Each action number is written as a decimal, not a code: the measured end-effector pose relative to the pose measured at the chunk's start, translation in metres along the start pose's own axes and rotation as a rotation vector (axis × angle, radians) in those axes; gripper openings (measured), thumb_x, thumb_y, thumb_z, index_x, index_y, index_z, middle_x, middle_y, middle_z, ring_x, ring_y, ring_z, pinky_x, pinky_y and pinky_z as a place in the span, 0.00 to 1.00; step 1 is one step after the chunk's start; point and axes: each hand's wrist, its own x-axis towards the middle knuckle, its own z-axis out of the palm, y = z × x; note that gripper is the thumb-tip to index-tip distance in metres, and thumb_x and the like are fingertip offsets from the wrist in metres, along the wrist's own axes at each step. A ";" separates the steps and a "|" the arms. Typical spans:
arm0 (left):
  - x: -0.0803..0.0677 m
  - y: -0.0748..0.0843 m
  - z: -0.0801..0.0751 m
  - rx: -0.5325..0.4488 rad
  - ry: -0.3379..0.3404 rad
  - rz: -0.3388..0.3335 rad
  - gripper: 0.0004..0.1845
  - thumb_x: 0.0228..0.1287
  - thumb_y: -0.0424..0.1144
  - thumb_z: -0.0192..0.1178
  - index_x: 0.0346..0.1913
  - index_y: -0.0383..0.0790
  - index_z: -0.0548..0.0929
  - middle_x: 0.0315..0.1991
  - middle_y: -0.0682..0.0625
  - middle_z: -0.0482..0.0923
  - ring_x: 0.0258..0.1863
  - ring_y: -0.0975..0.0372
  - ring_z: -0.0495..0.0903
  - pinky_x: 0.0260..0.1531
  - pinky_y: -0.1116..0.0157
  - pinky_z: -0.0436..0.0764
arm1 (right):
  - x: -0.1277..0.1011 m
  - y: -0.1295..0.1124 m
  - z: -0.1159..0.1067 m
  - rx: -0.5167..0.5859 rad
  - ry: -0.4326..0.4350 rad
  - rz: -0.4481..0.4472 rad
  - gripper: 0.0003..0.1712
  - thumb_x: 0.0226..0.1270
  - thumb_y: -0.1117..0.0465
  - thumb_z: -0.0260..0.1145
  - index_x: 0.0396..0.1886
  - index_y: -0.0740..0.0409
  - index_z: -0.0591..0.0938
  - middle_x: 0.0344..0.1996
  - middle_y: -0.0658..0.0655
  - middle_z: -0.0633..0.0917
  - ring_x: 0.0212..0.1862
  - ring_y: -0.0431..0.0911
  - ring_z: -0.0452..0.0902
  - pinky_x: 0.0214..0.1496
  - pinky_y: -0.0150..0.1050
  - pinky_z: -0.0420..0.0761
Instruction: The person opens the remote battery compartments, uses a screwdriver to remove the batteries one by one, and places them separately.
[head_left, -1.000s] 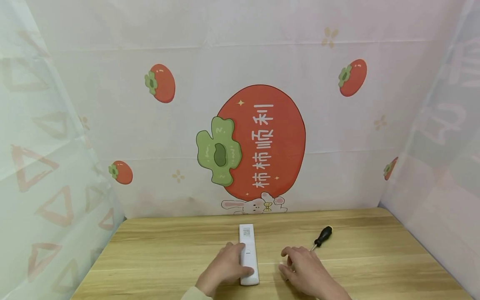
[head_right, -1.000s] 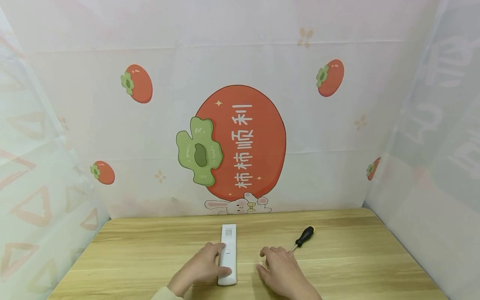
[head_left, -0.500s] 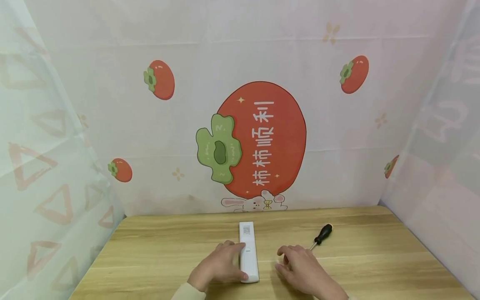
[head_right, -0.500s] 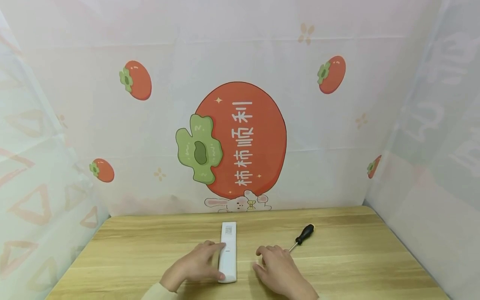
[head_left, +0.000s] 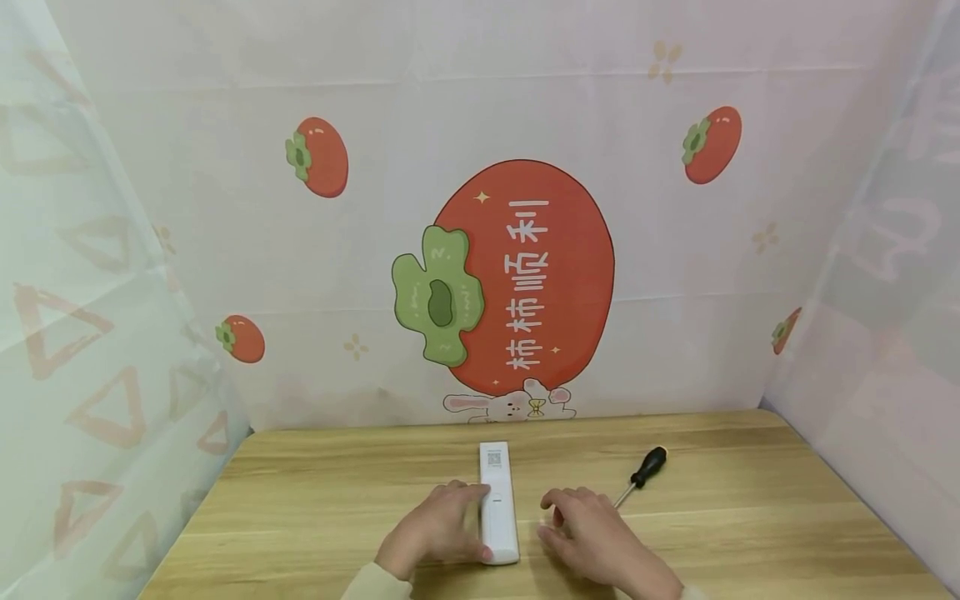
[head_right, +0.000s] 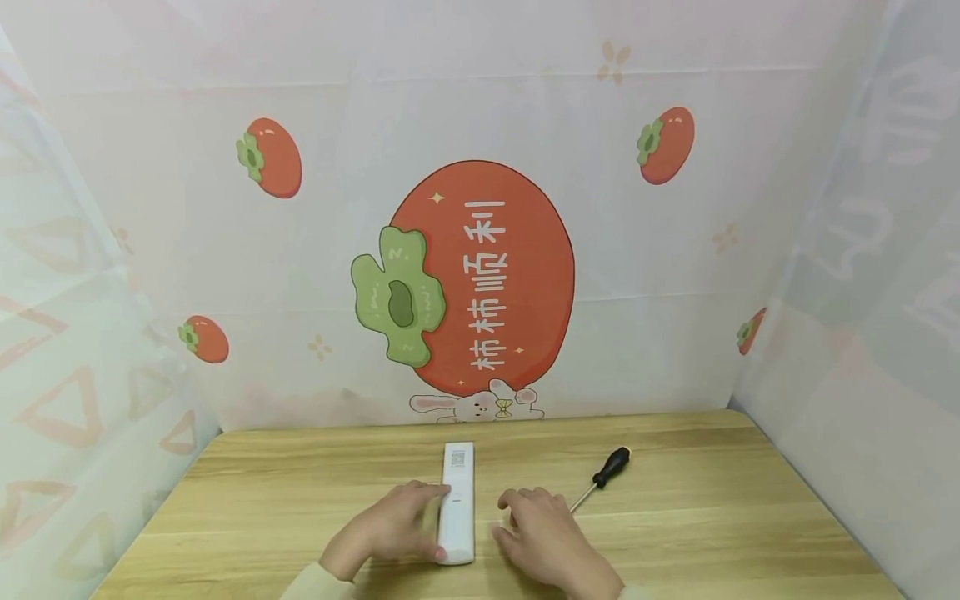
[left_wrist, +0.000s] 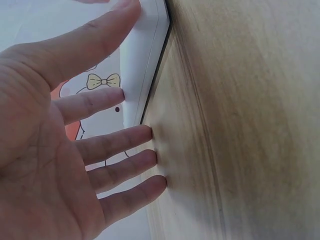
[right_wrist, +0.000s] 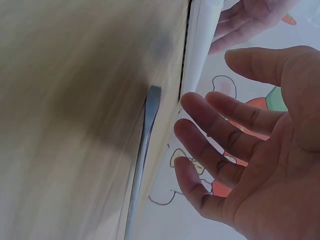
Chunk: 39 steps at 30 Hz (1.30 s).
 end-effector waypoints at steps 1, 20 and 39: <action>0.000 0.000 0.000 0.002 0.004 0.004 0.44 0.43 0.48 0.83 0.66 0.37 0.78 0.59 0.42 0.78 0.57 0.48 0.75 0.59 0.48 0.75 | 0.001 -0.001 0.000 0.003 -0.006 -0.005 0.15 0.67 0.51 0.72 0.48 0.52 0.84 0.27 0.36 0.74 0.33 0.36 0.68 0.40 0.45 0.72; 0.000 0.000 0.001 0.021 0.022 0.008 0.44 0.43 0.49 0.83 0.64 0.37 0.79 0.54 0.44 0.80 0.54 0.50 0.76 0.56 0.49 0.77 | 0.024 -0.022 0.007 0.020 -0.122 -0.064 0.27 0.56 0.46 0.79 0.51 0.52 0.83 0.31 0.42 0.78 0.36 0.38 0.68 0.39 0.40 0.70; 0.000 -0.002 0.001 0.062 0.021 0.013 0.44 0.43 0.53 0.82 0.65 0.40 0.79 0.52 0.46 0.80 0.51 0.53 0.77 0.54 0.51 0.79 | 0.039 -0.026 0.016 -0.003 -0.196 -0.021 0.39 0.47 0.42 0.83 0.56 0.56 0.83 0.35 0.43 0.78 0.38 0.39 0.69 0.44 0.45 0.74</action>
